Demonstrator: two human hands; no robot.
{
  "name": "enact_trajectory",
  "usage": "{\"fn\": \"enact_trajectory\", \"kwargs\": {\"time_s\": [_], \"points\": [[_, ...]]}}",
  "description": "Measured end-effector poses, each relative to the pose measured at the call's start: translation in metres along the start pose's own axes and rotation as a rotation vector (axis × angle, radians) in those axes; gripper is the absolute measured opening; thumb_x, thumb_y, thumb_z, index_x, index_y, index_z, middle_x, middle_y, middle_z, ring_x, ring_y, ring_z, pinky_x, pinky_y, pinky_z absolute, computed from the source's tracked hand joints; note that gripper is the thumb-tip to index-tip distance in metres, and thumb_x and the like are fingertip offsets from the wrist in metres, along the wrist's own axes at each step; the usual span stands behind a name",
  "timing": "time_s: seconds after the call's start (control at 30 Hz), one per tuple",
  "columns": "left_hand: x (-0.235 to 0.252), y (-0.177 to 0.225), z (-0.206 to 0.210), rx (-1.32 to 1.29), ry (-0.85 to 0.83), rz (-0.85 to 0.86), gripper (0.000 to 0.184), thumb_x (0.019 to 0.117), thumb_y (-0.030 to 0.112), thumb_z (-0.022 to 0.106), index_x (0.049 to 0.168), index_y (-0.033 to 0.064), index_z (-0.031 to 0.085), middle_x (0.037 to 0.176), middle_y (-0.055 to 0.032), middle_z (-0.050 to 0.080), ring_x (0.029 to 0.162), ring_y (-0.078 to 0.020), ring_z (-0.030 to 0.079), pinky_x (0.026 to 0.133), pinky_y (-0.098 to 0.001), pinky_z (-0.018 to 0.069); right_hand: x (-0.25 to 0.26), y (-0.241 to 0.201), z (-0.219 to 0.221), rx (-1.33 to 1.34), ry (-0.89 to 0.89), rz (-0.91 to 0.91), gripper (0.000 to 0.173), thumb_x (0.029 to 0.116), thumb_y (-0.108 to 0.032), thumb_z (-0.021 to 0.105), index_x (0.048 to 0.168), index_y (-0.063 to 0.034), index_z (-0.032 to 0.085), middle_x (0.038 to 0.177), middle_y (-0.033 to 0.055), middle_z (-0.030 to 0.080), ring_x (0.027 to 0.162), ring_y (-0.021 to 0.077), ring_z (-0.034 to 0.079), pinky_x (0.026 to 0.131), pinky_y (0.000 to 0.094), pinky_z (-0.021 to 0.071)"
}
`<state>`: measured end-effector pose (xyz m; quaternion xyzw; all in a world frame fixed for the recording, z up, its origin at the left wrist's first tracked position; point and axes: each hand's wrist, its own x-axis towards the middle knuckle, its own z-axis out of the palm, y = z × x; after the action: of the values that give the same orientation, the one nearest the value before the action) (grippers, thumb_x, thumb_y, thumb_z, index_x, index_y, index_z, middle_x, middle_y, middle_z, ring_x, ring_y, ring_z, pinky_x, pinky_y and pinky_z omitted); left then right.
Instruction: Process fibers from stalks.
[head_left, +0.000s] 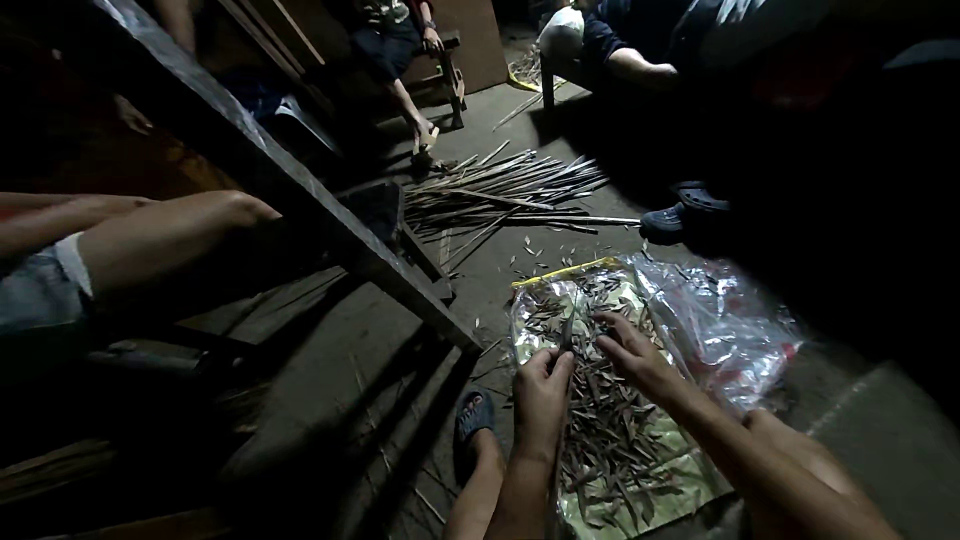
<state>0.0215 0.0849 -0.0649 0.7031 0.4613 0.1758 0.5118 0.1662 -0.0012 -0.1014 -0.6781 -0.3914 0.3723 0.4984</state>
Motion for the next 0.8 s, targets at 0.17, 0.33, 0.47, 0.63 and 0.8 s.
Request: {"fn": "enact_trajectory", "kwargs": {"time_s": [0.17, 0.33, 0.47, 0.63, 0.8], "points": [[-0.006, -0.010, 0.017, 0.424, 0.227, 0.379, 0.012, 0.0912, -0.004, 0.061, 0.089, -0.0110, 0.072, 0.096, -0.0238, 0.073, 0.087, -0.0327, 0.073, 0.080, -0.0447, 0.0583, -0.020, -0.017, 0.018, 0.058, -0.161, 0.048, 0.051, 0.1066, -0.023, 0.045, 0.153, -0.0025, 0.039, 0.109, 0.0143, 0.063, 0.081, 0.0130, 0.057, 0.075, 0.0315, 0.0493], [-0.004, -0.017, 0.027, 0.648, 0.359, 0.595, 0.001, 0.0775, -0.010, 0.070, 0.078, -0.0086, 0.070, 0.086, -0.0246, 0.070, 0.079, -0.0370, 0.073, 0.067, -0.0445, 0.0598, -0.025, -0.023, 0.022, 0.183, -0.153, 0.136, 0.052, 0.1093, -0.024, 0.041, 0.156, -0.0026, 0.035, 0.127, 0.0140, 0.061, 0.083, 0.0062, 0.057, 0.075, 0.0242, 0.0482], [-0.002, -0.021, 0.032, 0.710, 0.416, 0.668, 0.004, 0.0777, -0.008, 0.070, 0.074, -0.0069, 0.069, 0.081, -0.0224, 0.069, 0.071, -0.0337, 0.072, 0.060, -0.0417, 0.0587, -0.025, -0.019, 0.027, 0.205, -0.086, 0.125, 0.049, 0.1089, -0.022, 0.043, 0.153, 0.0000, 0.040, 0.114, 0.0094, 0.064, 0.080, 0.0038, 0.056, 0.074, 0.0223, 0.0478], [0.001, -0.022, 0.035, 0.735, 0.448, 0.703, 0.004, 0.0806, -0.006, 0.069, 0.077, -0.0062, 0.070, 0.082, -0.0214, 0.069, 0.070, -0.0327, 0.072, 0.059, -0.0401, 0.0586, -0.025, -0.017, 0.025, 0.067, -0.059, 0.124, 0.050, 0.1098, -0.026, 0.042, 0.155, -0.0040, 0.040, 0.128, 0.0155, 0.064, 0.096, 0.0140, 0.062, 0.089, 0.0332, 0.0498], [0.000, -0.023, 0.033, 0.717, 0.436, 0.713, 0.009, 0.0861, 0.000, 0.068, 0.088, -0.0056, 0.075, 0.085, -0.0202, 0.070, 0.072, -0.0312, 0.072, 0.062, -0.0386, 0.0597, -0.022, -0.005, 0.023, -0.188, -0.019, 0.042, 0.050, 0.1100, -0.029, 0.041, 0.154, -0.0073, 0.044, 0.142, 0.0175, 0.060, 0.127, 0.0297, 0.060, 0.109, 0.0507, 0.0433]]}}
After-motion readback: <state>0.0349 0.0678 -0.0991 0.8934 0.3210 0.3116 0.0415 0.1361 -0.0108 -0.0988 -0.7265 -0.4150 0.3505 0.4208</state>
